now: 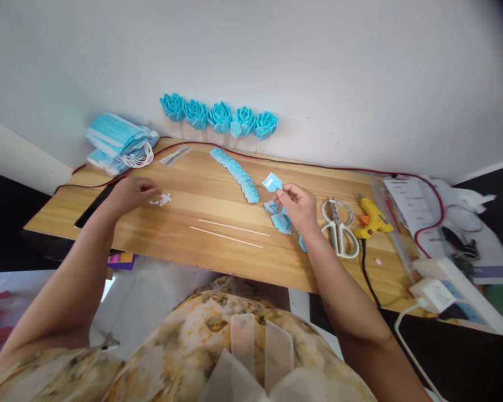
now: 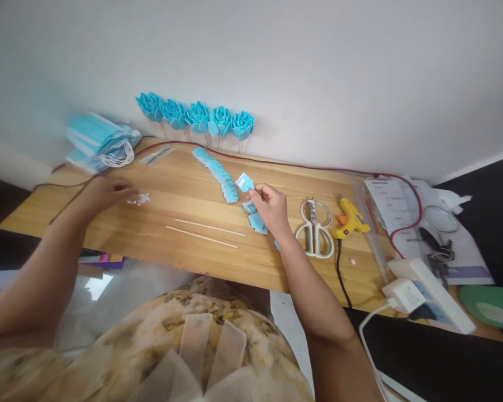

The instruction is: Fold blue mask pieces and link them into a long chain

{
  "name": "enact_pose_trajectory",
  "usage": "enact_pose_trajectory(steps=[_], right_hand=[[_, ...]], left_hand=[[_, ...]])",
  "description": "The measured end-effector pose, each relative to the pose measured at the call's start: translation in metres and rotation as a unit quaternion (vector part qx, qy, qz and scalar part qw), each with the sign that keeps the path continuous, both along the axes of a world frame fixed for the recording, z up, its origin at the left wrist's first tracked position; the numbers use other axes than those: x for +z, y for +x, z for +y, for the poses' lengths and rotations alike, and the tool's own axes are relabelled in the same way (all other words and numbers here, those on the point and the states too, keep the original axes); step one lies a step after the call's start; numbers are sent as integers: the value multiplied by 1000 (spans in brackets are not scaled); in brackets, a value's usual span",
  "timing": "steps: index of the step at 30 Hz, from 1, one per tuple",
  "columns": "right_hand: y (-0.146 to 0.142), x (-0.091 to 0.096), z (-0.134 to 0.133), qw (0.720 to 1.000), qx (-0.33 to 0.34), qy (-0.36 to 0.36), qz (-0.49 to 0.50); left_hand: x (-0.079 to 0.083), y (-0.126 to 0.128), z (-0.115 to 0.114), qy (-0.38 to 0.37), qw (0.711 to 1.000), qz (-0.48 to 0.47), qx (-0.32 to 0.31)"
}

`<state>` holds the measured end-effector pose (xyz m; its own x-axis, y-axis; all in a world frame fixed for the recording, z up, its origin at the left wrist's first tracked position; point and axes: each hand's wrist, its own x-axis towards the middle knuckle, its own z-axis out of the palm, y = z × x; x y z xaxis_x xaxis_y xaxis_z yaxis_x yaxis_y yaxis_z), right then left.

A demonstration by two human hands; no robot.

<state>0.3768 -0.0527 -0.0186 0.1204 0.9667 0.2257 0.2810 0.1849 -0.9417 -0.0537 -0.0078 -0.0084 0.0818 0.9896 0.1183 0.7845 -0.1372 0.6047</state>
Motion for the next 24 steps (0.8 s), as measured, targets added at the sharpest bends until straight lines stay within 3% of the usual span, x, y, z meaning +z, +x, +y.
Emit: enact_pose_trajectory(steps=[3, 5, 8, 14, 17, 20, 24], right_hand=[[1, -2, 0, 1000, -5, 1, 1], [0, -1, 0, 1000, -5, 3, 5], [-3, 3, -3, 1000, 9, -7, 18], [-8, 12, -8, 997, 37, -35, 50], [-5, 14, -6, 997, 35, -32, 59], [-3, 13, -5, 997, 35, -21, 66], [-1, 13, -4, 998, 30, -22, 55]], left_hand=[[2, 6, 3, -2, 1000, 26, -14], [9, 17, 4, 47, 999, 5, -14], [23, 52, 3, 85, 993, -67, -47], [31, 169, 3, -41, 941, -245, -228], [29, 213, 9, -88, 916, -283, -271], [26, 236, 18, -119, 906, -306, -266], [22, 245, 23, -159, 900, -330, -238]])
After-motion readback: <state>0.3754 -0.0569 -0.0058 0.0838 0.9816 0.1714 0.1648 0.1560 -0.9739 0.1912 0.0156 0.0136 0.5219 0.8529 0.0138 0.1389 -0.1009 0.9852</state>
